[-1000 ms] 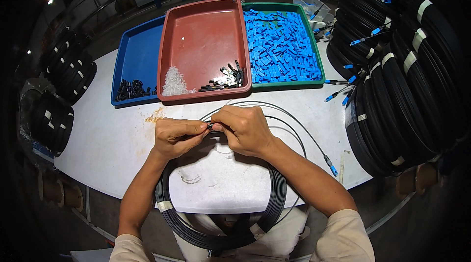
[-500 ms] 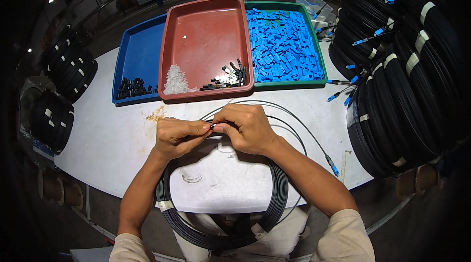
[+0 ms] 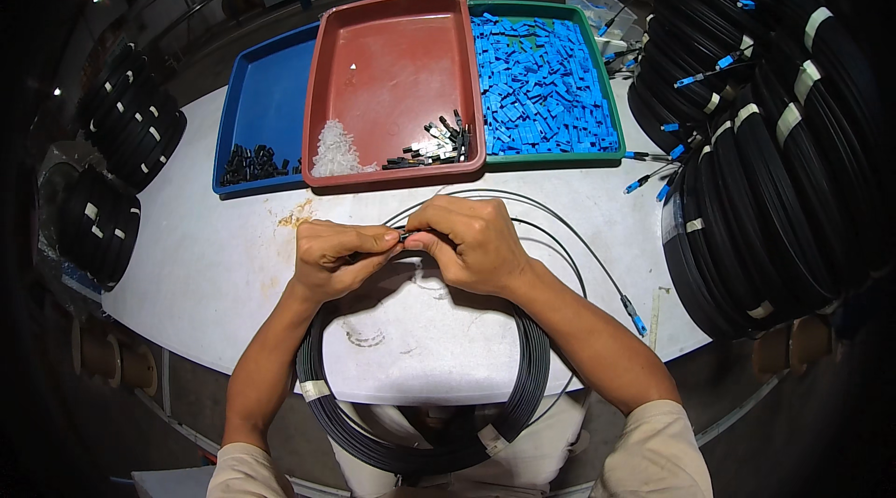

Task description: The person assembles connectors onto coiled cables by picking connector parts from trays, attaching the components to the cable ends by hand, and wrapping the finished ends around the coil.

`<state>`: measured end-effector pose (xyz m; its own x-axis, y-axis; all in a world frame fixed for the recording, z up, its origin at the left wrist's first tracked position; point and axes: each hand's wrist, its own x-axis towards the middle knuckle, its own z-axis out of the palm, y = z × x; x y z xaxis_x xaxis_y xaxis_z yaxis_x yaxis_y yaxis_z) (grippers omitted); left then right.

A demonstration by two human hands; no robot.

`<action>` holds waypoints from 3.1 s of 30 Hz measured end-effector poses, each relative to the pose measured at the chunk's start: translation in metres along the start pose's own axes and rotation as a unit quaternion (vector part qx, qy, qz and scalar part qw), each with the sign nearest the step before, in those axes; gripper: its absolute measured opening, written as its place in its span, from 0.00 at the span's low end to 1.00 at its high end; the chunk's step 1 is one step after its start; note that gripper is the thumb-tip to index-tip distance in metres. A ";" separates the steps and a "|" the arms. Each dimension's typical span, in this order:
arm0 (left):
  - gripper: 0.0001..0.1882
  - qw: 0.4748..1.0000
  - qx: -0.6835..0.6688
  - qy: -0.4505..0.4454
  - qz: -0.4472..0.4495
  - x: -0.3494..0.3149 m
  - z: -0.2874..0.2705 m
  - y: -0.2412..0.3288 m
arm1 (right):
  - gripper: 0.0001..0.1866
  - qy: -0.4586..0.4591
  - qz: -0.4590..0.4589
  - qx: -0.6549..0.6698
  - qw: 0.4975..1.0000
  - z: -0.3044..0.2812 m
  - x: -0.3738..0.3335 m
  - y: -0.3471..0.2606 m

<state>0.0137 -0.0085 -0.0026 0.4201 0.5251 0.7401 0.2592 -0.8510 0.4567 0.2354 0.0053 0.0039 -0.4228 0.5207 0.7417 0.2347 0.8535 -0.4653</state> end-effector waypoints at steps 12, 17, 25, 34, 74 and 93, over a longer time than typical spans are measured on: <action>0.10 1.000 0.010 -0.008 0.013 -0.001 0.001 -0.003 | 0.08 -0.014 -0.013 0.012 1.000 -0.002 -0.003 0.007; 0.11 1.000 -0.010 0.009 -0.020 0.000 0.002 -0.001 | 0.08 0.015 -0.018 0.025 0.999 -0.005 0.002 0.003; 0.11 1.000 0.013 -0.016 0.009 -0.003 0.002 -0.004 | 0.07 -0.041 0.029 -0.006 0.999 -0.003 -0.003 0.003; 0.10 1.000 0.002 -0.009 -0.007 -0.001 0.002 -0.001 | 0.06 0.009 -0.007 0.010 1.000 -0.001 -0.003 0.007; 0.09 1.000 0.004 0.000 -0.017 0.003 0.004 -0.002 | 0.08 0.017 -0.024 -0.023 0.999 0.001 -0.005 0.006; 0.09 1.000 0.014 0.008 0.012 0.000 0.002 -0.004 | 0.08 0.011 0.009 -0.006 1.000 0.005 -0.004 0.004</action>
<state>0.0141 -0.0053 -0.0050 0.4124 0.5044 0.7586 0.2728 -0.8629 0.4254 0.2336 0.0063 -0.0028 -0.4000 0.5356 0.7437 0.2518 0.8445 -0.4727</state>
